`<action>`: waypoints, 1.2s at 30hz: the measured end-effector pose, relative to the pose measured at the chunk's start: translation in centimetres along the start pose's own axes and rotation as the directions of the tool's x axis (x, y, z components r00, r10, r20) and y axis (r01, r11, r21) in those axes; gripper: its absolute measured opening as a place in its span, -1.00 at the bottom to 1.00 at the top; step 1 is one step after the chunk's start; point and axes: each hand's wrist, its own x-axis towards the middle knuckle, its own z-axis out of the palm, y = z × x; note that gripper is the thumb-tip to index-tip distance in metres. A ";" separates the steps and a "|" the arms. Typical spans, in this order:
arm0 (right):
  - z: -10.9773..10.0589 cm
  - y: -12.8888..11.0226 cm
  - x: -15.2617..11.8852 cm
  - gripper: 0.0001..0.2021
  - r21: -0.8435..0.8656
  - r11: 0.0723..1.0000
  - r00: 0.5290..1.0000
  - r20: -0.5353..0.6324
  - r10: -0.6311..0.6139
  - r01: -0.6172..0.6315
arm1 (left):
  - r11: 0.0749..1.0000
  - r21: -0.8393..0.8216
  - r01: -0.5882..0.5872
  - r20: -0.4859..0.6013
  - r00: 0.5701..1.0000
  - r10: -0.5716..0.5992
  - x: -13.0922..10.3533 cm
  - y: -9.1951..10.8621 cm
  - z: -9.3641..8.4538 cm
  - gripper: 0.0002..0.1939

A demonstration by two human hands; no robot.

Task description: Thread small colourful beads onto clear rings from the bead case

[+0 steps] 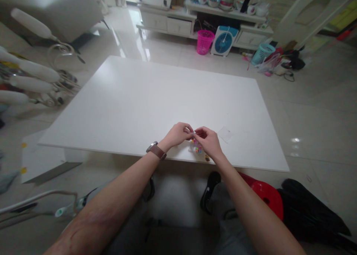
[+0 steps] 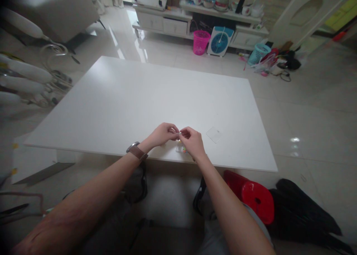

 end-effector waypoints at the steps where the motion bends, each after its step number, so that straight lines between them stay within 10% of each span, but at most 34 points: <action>1: 0.0 0.0 0.0 -0.83 -0.003 1.000 1.000 -0.002 0.002 -0.002 | 1.000 -0.007 0.003 0.003 1.000 -0.003 0.0 0.0 0.0 -0.92; 10: -0.3 -0.2 0.1 -0.89 -0.075 0.997 1.000 0.003 -0.031 0.031 | 0.995 -0.096 0.032 0.064 0.998 -0.026 -0.1 0.1 0.9 -0.84; 15: -0.9 0.6 0.1 -0.92 -0.228 0.973 0.994 0.111 -0.008 0.034 | 0.988 0.152 0.020 -0.009 1.000 -0.019 0.0 0.2 -0.1 -0.82; 21: -0.5 1.3 -0.7 -0.92 -0.549 0.823 0.942 0.332 0.052 0.147 | 0.934 0.355 0.050 -0.219 0.975 0.031 -0.1 0.8 -2.4 -0.85; 36: -0.4 -0.2 -1.5 -0.86 -0.769 0.582 0.913 0.393 0.107 0.263 | 0.906 0.423 -0.003 -0.169 0.982 0.082 -0.1 0.9 -2.7 -0.84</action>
